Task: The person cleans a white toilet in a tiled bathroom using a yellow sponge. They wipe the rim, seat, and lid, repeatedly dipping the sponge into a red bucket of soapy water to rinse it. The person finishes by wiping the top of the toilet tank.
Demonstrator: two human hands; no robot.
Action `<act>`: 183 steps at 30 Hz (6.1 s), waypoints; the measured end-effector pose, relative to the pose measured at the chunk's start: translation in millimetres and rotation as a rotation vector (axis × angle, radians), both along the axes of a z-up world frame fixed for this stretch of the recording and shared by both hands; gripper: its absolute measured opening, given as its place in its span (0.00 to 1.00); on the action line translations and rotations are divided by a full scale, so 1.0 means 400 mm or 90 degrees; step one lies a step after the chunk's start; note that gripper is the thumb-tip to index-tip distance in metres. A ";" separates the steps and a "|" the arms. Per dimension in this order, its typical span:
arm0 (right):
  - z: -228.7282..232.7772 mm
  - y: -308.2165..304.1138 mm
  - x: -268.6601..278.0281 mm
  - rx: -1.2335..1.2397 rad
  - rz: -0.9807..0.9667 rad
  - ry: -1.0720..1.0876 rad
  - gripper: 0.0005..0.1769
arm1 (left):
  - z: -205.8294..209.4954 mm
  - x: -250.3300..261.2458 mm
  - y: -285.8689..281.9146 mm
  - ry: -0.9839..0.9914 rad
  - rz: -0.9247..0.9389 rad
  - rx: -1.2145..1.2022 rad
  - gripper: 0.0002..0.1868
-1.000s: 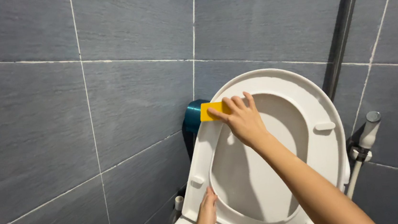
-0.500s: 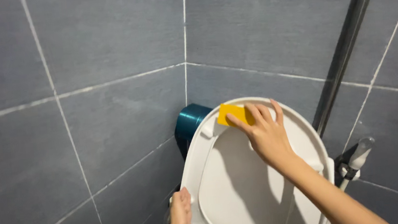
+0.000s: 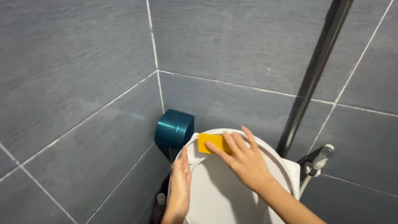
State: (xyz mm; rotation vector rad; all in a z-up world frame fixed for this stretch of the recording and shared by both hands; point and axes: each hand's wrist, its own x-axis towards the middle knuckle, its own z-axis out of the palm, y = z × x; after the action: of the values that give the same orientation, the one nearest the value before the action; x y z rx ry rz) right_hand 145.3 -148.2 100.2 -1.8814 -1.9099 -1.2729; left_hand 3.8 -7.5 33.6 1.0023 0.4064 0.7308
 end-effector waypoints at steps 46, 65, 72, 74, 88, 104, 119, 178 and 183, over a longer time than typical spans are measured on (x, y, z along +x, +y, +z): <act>-0.027 -0.243 -0.035 0.158 -0.329 0.247 0.32 | -0.008 0.068 0.119 0.005 -0.157 0.077 0.40; 0.097 -0.076 0.026 -0.066 -0.006 0.056 0.41 | 0.077 0.041 0.088 0.047 -0.158 -0.110 0.36; 0.062 -0.222 0.052 -0.064 -0.065 0.044 0.42 | 0.117 0.044 0.083 0.309 -0.053 0.068 0.39; 0.052 -0.218 0.052 -0.061 -0.068 0.037 0.43 | 0.151 0.041 0.073 0.219 -0.070 0.040 0.35; 0.057 0.060 -0.035 -0.179 0.023 0.087 0.39 | 0.006 0.038 0.163 0.097 -0.093 0.017 0.35; -0.029 -0.153 -0.037 0.039 -0.271 0.091 0.42 | 0.011 0.038 0.143 -0.029 -0.177 0.078 0.40; -0.048 -0.080 -0.067 0.074 -0.135 0.159 0.36 | 0.036 0.009 0.179 0.036 -0.290 0.215 0.39; -0.294 -0.493 -0.118 -0.111 -0.357 0.269 0.50 | 0.075 0.019 0.129 0.334 -0.155 0.434 0.34; -0.223 -0.476 -0.052 -0.034 -0.289 0.221 0.48 | 0.049 0.025 0.144 0.338 -0.156 0.447 0.34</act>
State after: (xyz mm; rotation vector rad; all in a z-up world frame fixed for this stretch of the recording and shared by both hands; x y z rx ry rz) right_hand 124.4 -338.5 11.1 -2.4648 -1.4044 -0.9092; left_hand 13.9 50.3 53.3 1.8909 0.4808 0.3684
